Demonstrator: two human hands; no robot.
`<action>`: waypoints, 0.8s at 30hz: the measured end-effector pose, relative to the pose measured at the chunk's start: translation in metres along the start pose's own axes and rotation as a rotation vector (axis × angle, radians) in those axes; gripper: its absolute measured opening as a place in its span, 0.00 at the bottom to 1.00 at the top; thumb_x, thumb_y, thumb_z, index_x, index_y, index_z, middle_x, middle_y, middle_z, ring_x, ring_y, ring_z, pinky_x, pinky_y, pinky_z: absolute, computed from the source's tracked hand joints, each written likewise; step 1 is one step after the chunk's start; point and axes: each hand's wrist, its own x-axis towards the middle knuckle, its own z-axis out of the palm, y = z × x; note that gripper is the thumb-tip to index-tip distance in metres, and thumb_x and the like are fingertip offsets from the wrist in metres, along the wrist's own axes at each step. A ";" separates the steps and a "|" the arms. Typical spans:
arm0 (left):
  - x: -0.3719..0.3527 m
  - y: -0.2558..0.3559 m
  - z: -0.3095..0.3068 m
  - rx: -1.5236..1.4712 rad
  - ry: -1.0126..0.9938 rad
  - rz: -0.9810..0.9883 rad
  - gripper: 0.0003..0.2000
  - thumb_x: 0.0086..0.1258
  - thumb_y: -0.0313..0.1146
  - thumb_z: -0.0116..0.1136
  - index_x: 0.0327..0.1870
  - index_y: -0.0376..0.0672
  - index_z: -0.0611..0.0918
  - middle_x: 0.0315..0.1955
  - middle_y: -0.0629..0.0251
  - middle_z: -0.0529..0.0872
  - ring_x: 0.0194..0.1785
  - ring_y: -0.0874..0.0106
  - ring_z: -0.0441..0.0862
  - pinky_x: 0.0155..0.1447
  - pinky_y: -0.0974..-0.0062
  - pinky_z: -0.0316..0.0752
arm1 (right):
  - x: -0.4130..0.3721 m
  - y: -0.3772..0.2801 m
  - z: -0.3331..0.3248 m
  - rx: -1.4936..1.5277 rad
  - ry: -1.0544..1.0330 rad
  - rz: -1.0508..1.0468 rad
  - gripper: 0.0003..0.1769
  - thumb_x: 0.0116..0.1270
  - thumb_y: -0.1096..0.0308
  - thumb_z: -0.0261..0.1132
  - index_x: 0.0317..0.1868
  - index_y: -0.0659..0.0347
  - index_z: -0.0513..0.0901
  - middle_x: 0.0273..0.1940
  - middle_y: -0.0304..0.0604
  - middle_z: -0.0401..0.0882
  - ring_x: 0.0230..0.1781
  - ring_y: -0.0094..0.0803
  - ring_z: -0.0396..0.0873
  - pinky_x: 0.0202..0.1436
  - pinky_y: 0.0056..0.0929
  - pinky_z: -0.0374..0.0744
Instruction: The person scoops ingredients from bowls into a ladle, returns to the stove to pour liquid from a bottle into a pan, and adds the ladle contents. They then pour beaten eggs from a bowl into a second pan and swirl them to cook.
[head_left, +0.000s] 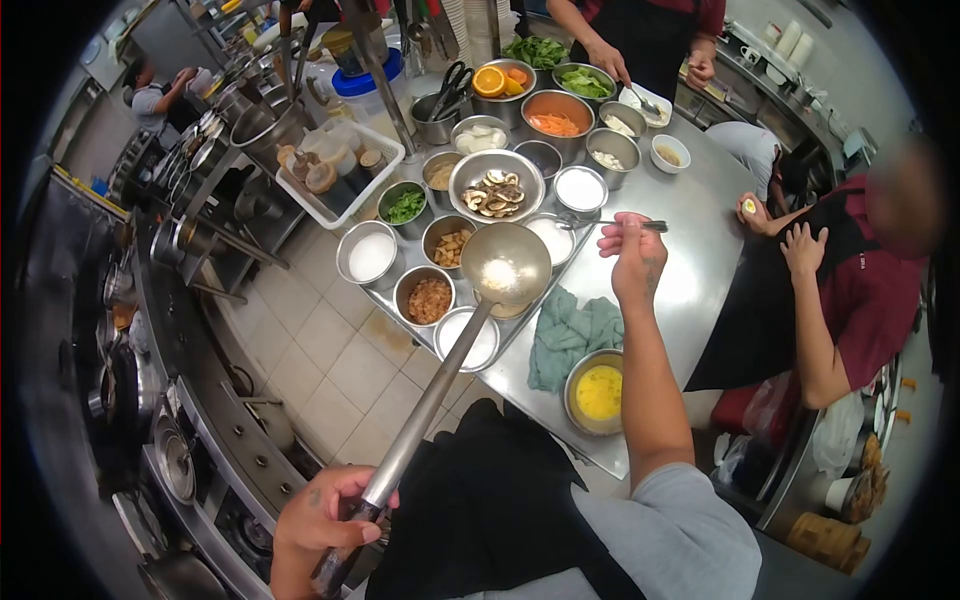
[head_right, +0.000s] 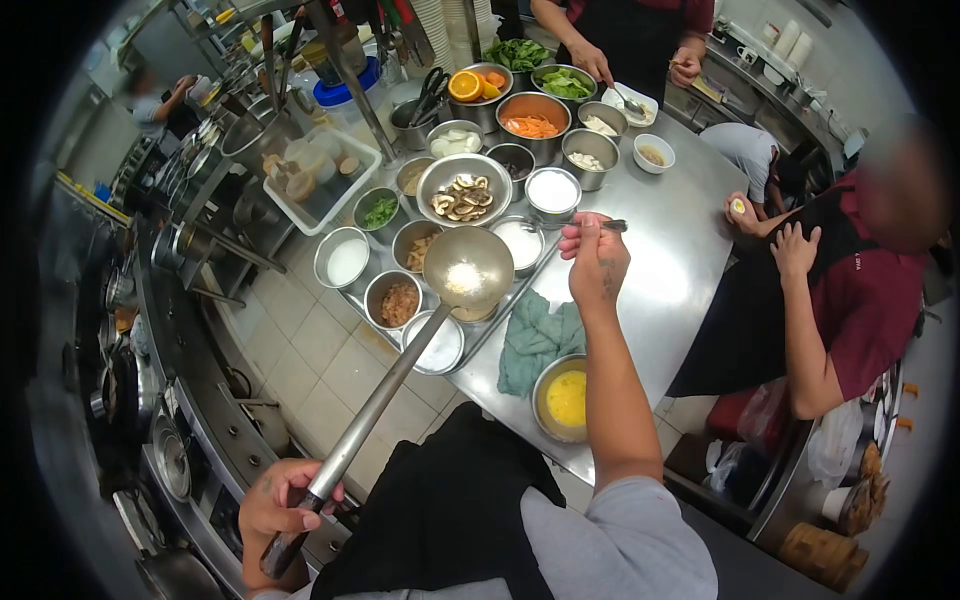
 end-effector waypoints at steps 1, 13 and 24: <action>-0.002 -0.001 0.002 -0.001 0.002 0.000 0.20 0.47 0.28 0.66 0.44 0.35 0.78 0.31 0.68 0.79 0.35 0.82 0.74 0.39 0.85 0.68 | 0.004 0.012 -0.001 0.001 -0.002 0.000 0.17 0.76 0.61 0.51 0.43 0.70 0.77 0.29 0.43 0.80 0.25 0.22 0.77 0.30 0.19 0.77; -0.024 -0.017 0.001 0.011 0.141 0.068 0.21 0.46 0.30 0.67 0.43 0.34 0.79 0.30 0.69 0.79 0.33 0.82 0.73 0.39 0.86 0.66 | 0.006 0.075 -0.005 0.092 -0.051 0.207 0.18 0.75 0.60 0.50 0.41 0.70 0.75 0.28 0.48 0.79 0.22 0.28 0.79 0.26 0.23 0.80; -0.021 -0.013 0.002 0.093 0.089 0.062 0.21 0.47 0.30 0.65 0.44 0.34 0.79 0.30 0.70 0.79 0.32 0.82 0.73 0.39 0.85 0.67 | 0.016 0.045 -0.014 0.180 0.080 0.335 0.16 0.75 0.64 0.48 0.41 0.70 0.75 0.28 0.49 0.80 0.22 0.30 0.79 0.24 0.25 0.81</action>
